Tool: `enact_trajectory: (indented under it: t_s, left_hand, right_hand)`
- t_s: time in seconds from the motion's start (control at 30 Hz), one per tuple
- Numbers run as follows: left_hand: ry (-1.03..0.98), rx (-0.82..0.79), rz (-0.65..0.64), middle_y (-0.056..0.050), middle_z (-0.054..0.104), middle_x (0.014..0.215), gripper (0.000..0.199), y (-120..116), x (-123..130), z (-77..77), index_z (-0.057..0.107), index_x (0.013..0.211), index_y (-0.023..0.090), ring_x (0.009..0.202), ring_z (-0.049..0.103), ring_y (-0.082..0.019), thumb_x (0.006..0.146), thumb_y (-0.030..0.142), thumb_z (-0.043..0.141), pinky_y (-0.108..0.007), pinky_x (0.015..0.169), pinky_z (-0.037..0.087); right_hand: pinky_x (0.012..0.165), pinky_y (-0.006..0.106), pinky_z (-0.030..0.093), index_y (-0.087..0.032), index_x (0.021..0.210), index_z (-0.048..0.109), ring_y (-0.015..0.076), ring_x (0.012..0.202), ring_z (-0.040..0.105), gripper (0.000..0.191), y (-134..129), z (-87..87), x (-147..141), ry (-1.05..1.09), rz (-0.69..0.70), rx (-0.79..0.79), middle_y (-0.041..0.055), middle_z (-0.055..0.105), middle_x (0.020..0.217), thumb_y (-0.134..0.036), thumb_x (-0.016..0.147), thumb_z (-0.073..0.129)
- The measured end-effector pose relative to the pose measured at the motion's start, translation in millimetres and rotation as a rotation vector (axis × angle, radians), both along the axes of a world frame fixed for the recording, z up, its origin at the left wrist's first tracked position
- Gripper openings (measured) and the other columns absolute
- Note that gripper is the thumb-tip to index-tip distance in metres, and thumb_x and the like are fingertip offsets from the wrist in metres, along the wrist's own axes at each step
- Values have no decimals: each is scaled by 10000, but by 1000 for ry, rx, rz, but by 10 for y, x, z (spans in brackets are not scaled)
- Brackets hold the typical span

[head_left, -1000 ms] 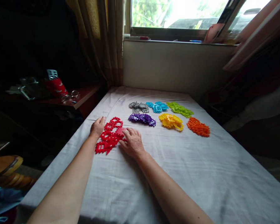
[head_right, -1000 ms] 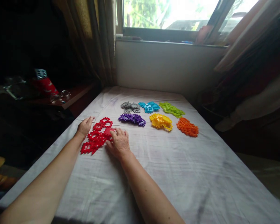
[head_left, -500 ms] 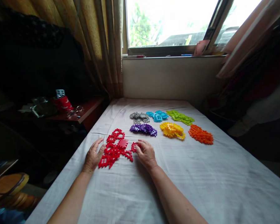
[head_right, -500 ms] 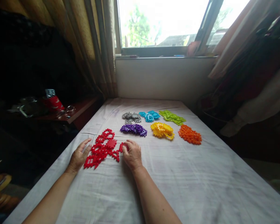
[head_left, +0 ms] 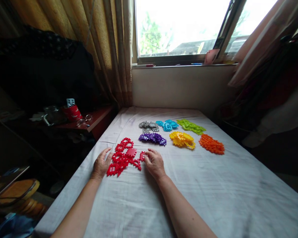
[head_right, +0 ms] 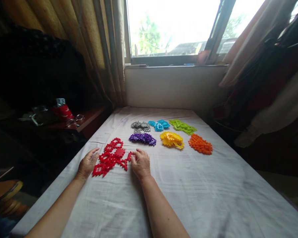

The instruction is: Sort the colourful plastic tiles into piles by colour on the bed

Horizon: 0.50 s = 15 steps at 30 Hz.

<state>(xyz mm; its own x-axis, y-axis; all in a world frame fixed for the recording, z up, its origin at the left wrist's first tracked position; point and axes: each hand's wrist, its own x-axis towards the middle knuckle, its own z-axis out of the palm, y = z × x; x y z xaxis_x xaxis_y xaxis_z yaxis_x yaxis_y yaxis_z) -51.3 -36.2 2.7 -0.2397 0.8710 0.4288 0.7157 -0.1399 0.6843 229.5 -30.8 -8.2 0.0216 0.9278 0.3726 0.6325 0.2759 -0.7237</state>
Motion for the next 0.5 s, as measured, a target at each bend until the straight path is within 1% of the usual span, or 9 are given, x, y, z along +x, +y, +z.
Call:
enact_trajectory:
  t_s: [0.1,0.27,0.5]
  left_hand:
    - [-23,7,19,-105,728,1204,496,5,-7,-22,688,1121,191,1173,659,-262,842,554,497,-395,1047,506]
    - [-40,28,50,-113,736,1179,495,17,-16,-77,690,1117,179,1145,673,-257,855,538,472,-391,1024,520]
    - [12,25,63,-102,739,1177,449,15,-16,-90,699,1109,191,1136,676,-248,871,504,482,-378,1010,528]
  right_hand:
    - [1035,405,463,-224,976,785,254,1147,635,214,18,-17,5,16,-12,-6,101,713,1207,-178,831,635]
    - [1020,408,462,-242,941,783,239,1113,652,192,22,-25,8,16,15,-7,78,730,1167,-198,847,622]
    - [1025,422,459,-235,942,784,249,1132,648,205,13,-21,-2,3,8,-10,87,724,1184,-182,840,615]
